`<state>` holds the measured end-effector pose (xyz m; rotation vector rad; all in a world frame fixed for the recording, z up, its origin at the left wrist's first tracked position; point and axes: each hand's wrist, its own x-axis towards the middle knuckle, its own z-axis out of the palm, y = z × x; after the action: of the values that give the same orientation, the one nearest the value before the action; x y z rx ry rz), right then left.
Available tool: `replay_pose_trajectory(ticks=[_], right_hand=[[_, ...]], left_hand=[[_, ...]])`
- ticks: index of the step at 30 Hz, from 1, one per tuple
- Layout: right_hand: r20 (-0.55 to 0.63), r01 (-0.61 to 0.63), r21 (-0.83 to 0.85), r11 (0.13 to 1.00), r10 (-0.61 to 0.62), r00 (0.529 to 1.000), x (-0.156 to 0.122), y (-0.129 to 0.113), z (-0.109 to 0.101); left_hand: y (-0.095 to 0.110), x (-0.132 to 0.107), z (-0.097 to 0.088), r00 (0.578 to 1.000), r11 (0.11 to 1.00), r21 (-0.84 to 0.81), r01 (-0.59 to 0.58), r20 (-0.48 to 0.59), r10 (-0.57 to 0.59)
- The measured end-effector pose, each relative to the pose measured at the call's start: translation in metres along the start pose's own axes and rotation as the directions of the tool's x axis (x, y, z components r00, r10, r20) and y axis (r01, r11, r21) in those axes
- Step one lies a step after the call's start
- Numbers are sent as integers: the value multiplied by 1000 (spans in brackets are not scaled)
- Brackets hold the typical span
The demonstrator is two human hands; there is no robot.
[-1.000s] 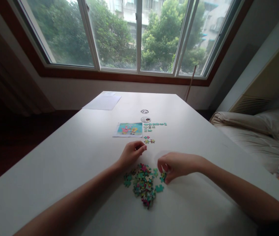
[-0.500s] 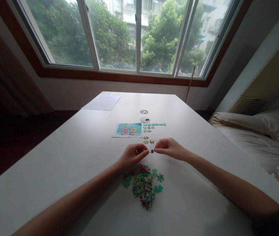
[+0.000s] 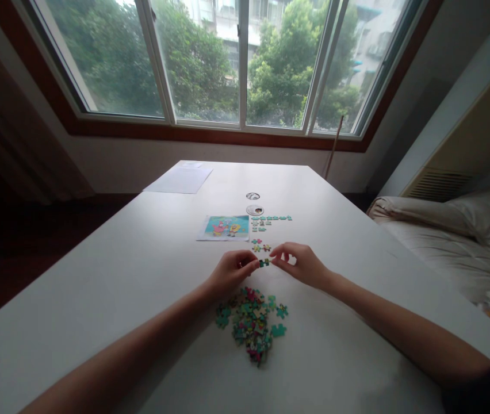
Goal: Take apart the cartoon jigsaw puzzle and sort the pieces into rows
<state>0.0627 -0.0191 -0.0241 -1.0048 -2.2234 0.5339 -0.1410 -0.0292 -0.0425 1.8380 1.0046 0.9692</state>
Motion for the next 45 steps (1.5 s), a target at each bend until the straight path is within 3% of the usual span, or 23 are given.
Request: replay_pose_trajectory(ticks=[4, 11, 16, 21, 29, 38, 45], right_hand=[[2, 103, -162, 981, -104, 995, -4, -2, 1], [-14, 185, -276, 943, -196, 980, -4, 3, -1], [-159, 76, -326, 942, -134, 978, 2, 17, -16], [-214, 44, -346, 937, -125, 969, 3, 23, -23], [-203, 73, -357, 931, -154, 967, 4, 21, -26], [-32, -99, -216, 971, 94, 995, 4, 58, -12], [-40, -100, -159, 982, 94, 995, 4, 57, -7]], left_hand=[[0, 0, 0, 1000, 1000, -10, 9, 2, -9], [4, 0, 0, 1000, 1000, -13, 3, 11, -3], [4, 1, 0, 999, 999, 20, 36, -31, -35], [2, 0, 0, 998, 998, 36, 47, -40, -45], [-1, 1, 0, 998, 998, 31, 50, -42, -49], [1, 1, 0, 998, 998, 30, 52, -35, -51], [2, 1, 0, 998, 997, 50, 59, -37, -57]])
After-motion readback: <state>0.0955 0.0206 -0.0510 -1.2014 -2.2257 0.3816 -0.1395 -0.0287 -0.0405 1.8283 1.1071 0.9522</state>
